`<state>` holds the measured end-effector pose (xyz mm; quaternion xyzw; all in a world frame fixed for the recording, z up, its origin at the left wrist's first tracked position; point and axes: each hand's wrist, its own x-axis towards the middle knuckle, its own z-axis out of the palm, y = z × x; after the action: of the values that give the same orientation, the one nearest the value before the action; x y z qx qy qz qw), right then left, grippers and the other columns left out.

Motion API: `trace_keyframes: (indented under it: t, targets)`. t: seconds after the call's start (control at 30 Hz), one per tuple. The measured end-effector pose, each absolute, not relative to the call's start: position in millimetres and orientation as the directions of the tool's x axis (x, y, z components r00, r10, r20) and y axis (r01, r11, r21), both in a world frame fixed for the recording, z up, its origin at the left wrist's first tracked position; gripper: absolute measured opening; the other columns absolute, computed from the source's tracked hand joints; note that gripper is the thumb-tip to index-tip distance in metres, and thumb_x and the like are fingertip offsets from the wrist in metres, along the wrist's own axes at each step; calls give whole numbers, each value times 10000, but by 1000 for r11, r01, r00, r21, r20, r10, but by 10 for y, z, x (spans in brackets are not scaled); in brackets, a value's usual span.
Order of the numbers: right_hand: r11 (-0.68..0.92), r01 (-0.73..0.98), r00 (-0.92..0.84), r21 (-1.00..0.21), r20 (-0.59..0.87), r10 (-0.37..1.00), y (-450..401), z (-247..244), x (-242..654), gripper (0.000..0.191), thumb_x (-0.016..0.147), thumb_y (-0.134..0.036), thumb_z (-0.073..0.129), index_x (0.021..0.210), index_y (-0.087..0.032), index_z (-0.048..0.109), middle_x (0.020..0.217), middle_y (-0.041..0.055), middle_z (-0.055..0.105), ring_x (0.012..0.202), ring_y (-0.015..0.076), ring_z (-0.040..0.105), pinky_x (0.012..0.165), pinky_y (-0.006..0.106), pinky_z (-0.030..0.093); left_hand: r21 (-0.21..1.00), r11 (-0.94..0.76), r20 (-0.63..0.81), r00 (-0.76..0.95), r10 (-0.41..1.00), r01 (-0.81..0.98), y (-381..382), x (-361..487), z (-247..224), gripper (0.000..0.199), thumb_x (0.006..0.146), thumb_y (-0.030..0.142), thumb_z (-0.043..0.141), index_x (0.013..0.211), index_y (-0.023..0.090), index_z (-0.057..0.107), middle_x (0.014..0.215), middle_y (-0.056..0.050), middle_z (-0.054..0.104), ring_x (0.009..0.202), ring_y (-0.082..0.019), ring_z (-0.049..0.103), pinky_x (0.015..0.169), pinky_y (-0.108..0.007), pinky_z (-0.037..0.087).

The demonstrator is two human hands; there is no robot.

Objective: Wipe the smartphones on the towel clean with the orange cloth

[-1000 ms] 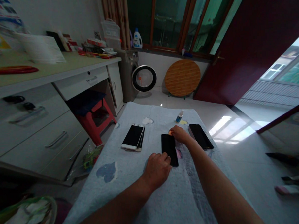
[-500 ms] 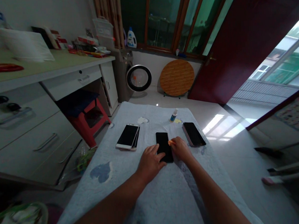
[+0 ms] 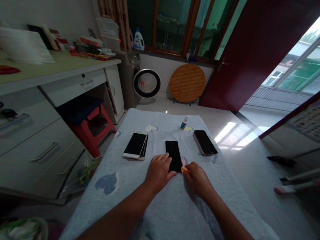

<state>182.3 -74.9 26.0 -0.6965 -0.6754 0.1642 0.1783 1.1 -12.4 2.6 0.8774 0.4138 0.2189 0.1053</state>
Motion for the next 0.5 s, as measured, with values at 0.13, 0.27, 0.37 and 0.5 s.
trace_keyframes:
  t: [0.13, 0.27, 0.37, 0.5]
  targets:
    - [-45, 909, 69, -414, 41, 997, -584, 209, 1838, 194, 866, -119, 508, 886, -149, 699, 853, 63, 640, 800, 149, 597, 734, 218, 385, 329, -654, 291, 586, 756, 681, -128, 17, 45, 494, 756, 401, 758, 1149, 143, 606, 1322, -160, 579, 1181, -304, 551, 1030, -449, 402]
    - [-73, 958, 88, -279, 42, 995, -167, 196, 1845, 216, 897, -153, 480, 901, -139, 695, 876, 84, 658, 853, 169, 599, 767, 230, 386, 307, -665, 269, 608, 747, 681, -129, 16, 76, 480, 785, 401, 726, 1167, 141, 599, 1336, -164, 566, 1203, -307, 532, 1041, -453, 388]
    - [-77, 987, 79, -142, 8, 997, 195, 231, 1847, 269, 934, -174, 424, 956, -121, 687, 940, 111, 673, 915, 179, 599, 799, 237, 384, 298, -672, 257, 621, 740, 678, -135, 7, 99, 460, 810, 400, 695, 1179, 143, 594, 1346, -168, 556, 1215, -308, 521, 1042, -458, 383]
    - [-55, 993, 55, -100, 2, 998, 564, 281, 1851, 291, 930, -150, 404, 992, -101, 685, 980, 142, 674, 978, 198, 585, 833, 250, 379, 284, -681, 266, 627, 732, 675, -144, -2, 116, 473, 810, 388, 695, 1185, 120, 589, 1348, -185, 548, 1205, -310, 517, 1041, -450, 381]
